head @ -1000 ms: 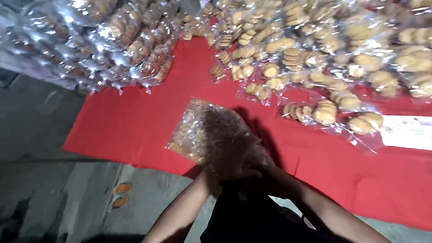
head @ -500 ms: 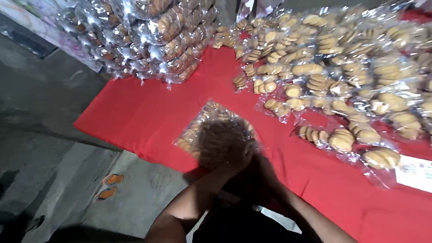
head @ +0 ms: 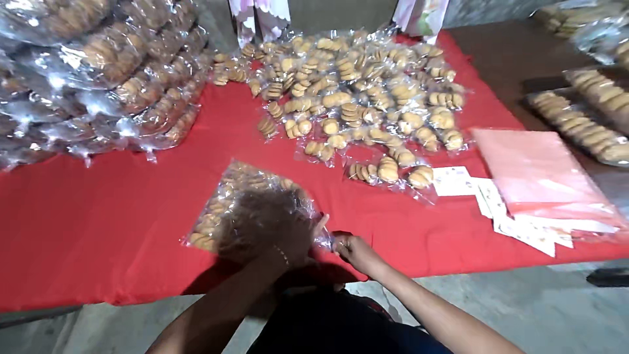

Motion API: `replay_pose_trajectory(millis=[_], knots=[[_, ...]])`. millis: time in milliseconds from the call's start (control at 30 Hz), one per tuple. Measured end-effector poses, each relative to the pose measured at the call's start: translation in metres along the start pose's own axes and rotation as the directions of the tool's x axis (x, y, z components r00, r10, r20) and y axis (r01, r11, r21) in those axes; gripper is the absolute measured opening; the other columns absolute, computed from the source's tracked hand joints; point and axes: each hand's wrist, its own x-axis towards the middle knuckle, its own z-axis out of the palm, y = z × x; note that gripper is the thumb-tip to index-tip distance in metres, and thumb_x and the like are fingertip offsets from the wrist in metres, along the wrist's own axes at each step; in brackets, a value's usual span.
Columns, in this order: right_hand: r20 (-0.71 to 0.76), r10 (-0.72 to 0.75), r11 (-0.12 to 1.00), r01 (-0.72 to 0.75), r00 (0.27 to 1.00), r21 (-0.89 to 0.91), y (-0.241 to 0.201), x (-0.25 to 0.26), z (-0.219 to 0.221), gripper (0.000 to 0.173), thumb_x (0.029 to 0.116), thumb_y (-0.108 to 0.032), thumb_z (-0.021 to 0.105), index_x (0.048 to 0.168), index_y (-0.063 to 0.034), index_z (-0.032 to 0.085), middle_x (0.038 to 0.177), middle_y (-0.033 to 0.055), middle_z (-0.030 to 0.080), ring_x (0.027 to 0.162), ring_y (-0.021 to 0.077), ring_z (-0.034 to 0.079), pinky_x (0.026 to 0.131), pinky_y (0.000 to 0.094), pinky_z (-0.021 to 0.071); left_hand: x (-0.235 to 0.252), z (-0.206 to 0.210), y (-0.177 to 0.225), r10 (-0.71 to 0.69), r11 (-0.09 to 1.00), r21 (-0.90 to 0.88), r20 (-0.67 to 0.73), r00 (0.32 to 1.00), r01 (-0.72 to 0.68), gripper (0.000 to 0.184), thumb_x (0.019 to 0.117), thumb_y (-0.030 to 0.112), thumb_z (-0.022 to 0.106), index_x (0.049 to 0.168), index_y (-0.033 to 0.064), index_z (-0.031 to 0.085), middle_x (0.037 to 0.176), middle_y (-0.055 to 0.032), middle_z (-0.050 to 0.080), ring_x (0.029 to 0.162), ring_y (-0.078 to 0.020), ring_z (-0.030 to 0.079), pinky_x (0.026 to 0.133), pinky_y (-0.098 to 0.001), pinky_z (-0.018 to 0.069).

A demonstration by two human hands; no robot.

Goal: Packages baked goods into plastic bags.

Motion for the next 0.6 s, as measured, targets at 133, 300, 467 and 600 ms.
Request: replay_pose_trajectory(millis=[133, 300, 467, 600], knots=[[-0.174, -0.225, 0.944, 0.259, 0.959, 0.204, -0.027, -0.014, -0.009, 0.032, 0.1056, -0.014, 0.045, 0.096, 0.0052, 0.069, 0.083, 0.0076, 0.064, 0.076, 0.0108, 0.058, 0.077, 0.0326, 0.0497, 0.002, -0.005, 0.006, -0.025, 0.994, -0.109, -0.146, 0.989, 0.009, 0.074, 0.0932, 0.041, 0.069, 0.149, -0.0012, 0.045, 0.142, -0.0273, 0.054, 0.138, -0.0443, 0.045, 0.118, -0.0551, 0.0284], [-0.416, -0.617, 0.721, 0.691, 0.667, 0.039, -0.087, -0.041, -0.070, 0.030, 0.1051, -0.015, 0.046, 0.085, -0.0010, 0.065, 0.072, -0.0061, 0.056, 0.066, -0.0068, 0.048, 0.064, 0.0121, 0.0420, -0.057, -0.107, 0.001, 0.084, 0.996, 0.026, -0.451, 0.889, -0.082, 0.022, 0.1013, 0.009, 0.053, 0.114, -0.0016, 0.069, 0.111, -0.0210, 0.069, 0.111, -0.0386, 0.064, 0.102, -0.0539, 0.0455], [-0.666, -0.537, 0.444, 0.845, 0.518, 0.298, -0.109, -0.006, -0.098, 0.023, 0.1073, -0.029, 0.047, 0.103, -0.0179, 0.066, 0.074, -0.0113, 0.063, 0.066, 0.0008, 0.061, 0.065, 0.0210, 0.0553, -0.092, -0.130, -0.068, -0.135, 0.970, -0.235, -0.728, 0.673, -0.060, 0.017, 0.0871, -0.007, 0.067, 0.103, -0.0091, 0.071, 0.105, -0.0275, 0.070, 0.103, -0.0437, 0.066, 0.094, -0.0604, 0.0487], [-0.374, -0.347, 0.878, 0.439, 0.860, 0.193, -0.093, 0.054, -0.052, 0.055, 0.1053, -0.025, 0.045, 0.153, 0.0020, 0.037, 0.152, 0.0191, 0.048, 0.139, 0.0236, 0.048, 0.117, 0.0410, 0.0372, -0.065, -0.009, -0.112, -0.655, 0.679, -0.734, -0.586, 0.476, 0.031, 0.040, 0.1043, 0.011, 0.050, 0.129, -0.0204, 0.053, 0.126, -0.0387, 0.059, 0.123, -0.0462, 0.058, 0.109, -0.0524, 0.0414]])
